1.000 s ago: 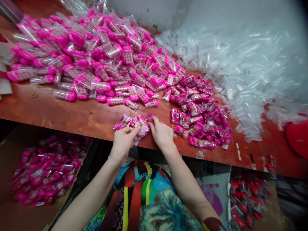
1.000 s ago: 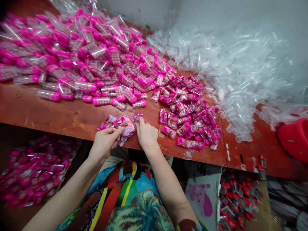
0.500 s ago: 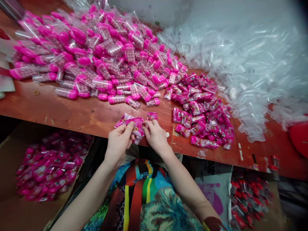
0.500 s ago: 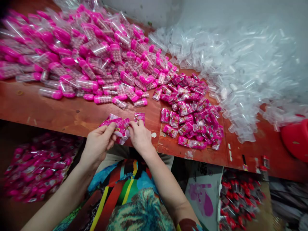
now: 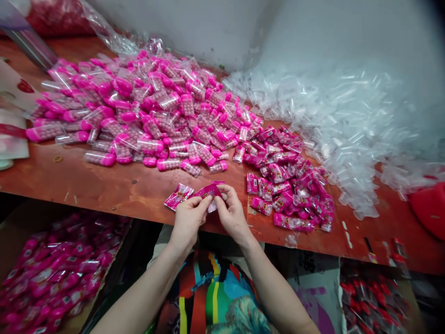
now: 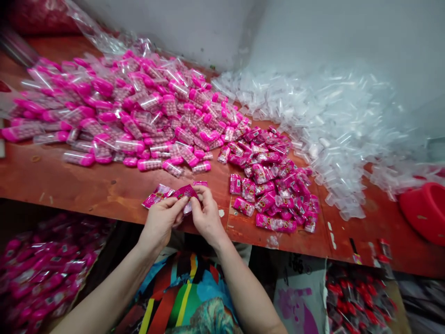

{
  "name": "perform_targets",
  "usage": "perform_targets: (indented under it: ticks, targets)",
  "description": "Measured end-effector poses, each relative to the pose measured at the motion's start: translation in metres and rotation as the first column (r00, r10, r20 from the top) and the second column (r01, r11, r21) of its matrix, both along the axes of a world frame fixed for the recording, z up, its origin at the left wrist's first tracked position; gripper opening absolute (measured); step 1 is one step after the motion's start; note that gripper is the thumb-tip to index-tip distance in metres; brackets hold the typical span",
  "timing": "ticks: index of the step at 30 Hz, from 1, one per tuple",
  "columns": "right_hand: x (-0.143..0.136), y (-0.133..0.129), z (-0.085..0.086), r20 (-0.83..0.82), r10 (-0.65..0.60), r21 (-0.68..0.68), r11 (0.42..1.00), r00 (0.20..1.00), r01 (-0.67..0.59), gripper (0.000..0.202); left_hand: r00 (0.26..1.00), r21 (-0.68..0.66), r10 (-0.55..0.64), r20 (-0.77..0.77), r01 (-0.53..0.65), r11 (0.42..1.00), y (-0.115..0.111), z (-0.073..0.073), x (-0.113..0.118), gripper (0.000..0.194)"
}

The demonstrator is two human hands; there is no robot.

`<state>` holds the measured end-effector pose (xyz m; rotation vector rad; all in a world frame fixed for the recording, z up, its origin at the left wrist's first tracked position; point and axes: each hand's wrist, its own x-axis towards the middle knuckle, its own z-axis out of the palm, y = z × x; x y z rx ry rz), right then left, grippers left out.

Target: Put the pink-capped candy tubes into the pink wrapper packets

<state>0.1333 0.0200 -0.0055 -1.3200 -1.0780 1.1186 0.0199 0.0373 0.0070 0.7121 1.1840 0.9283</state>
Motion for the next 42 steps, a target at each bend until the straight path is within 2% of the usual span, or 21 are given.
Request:
perform_targets:
  ticks: [4,7,10,12,13,15,18,20,21,23,25,27,29,31,33,37,42]
  targets:
    - [0.002,0.004,-0.004,0.242,-0.027,0.042,0.999,0.970,0.017,0.025,0.998,-0.066,0.046,0.043,-0.043,0.997,0.008,-0.007,0.008,0.036]
    - [0.006,0.011,-0.006,0.364,-0.014,0.049,0.999,0.931,-0.004,0.026,0.998,-0.100,0.011,0.067,-0.005,0.995,0.014,-0.009,0.009,0.035]
    - [0.013,0.022,-0.004,0.459,0.076,0.040,0.994,0.885,-0.106,0.026,0.993,-0.108,-0.045,0.105,0.056,0.993,0.019,-0.004,0.002,0.038]
    - [0.018,0.035,-0.002,0.515,0.131,-0.022,0.990,0.847,-0.140,0.030,0.993,-0.108,-0.023,0.118,0.036,0.993,0.023,0.001,-0.004,0.039]
    - [0.021,0.043,-0.001,0.546,0.123,-0.061,0.992,0.829,-0.106,0.033,0.993,-0.107,0.008,0.119,0.005,0.994,0.026,0.004,-0.006,0.039]
    - [0.023,0.061,-0.001,0.648,0.046,-0.133,0.990,0.760,0.053,0.040,0.988,-0.104,0.084,0.128,-0.070,0.992,0.030,0.009,-0.011,0.036]
    - [0.022,0.089,-0.002,0.834,0.002,-0.177,0.948,0.552,0.264,0.045,0.968,-0.135,0.153,0.197,-0.127,0.983,0.035,0.014,-0.015,0.032]
    - [0.021,0.102,-0.004,0.885,0.027,-0.187,0.935,0.464,0.302,0.046,0.949,-0.177,0.186,0.255,-0.143,0.974,0.037,0.016,-0.018,0.031]
    - [0.021,0.107,-0.006,0.888,0.029,-0.184,0.937,0.459,0.297,0.046,0.938,-0.195,0.205,0.280,-0.153,0.969,0.037,0.016,-0.020,0.032]
    - [0.025,0.113,-0.011,0.852,-0.013,-0.148,0.953,0.524,0.263,0.044,0.918,-0.214,0.243,0.314,-0.181,0.960,0.038,0.017,-0.023,0.034]
    - [0.033,0.114,-0.016,0.737,-0.114,-0.063,0.970,0.667,0.235,0.043,0.905,-0.231,0.267,0.330,-0.197,0.953,0.038,0.017,-0.026,0.034]
    - [0.042,0.110,-0.019,0.510,-0.237,0.015,0.964,0.827,0.266,0.043,0.890,-0.264,0.290,0.352,-0.203,0.943,0.038,0.017,-0.027,0.033]
    - [0.047,0.098,-0.017,0.189,-0.288,0.000,0.956,0.939,0.293,0.042,0.870,-0.307,0.312,0.383,-0.199,0.931,0.038,0.016,-0.027,0.031]
    - [0.044,0.079,-0.009,-0.102,-0.235,-0.069,0.971,0.967,0.229,0.042,0.848,-0.342,0.330,0.414,-0.192,0.920,0.038,0.015,-0.026,0.030]
    - [0.034,0.056,0.001,-0.255,-0.156,-0.113,0.985,0.954,0.131,0.041,0.835,-0.349,0.331,0.440,-0.180,0.920,0.036,0.013,-0.023,0.029]
    - [0.008,0.019,0.015,-0.297,-0.164,-0.120,0.984,0.941,0.134,0.045,0.836,-0.326,0.306,0.456,-0.163,0.931,0.029,0.008,-0.014,0.029]
    - [-0.002,0.003,0.014,-0.267,-0.161,-0.137,0.982,0.950,0.128,0.043,0.851,-0.275,0.269,0.451,-0.154,0.949,0.020,0.005,-0.006,0.028]
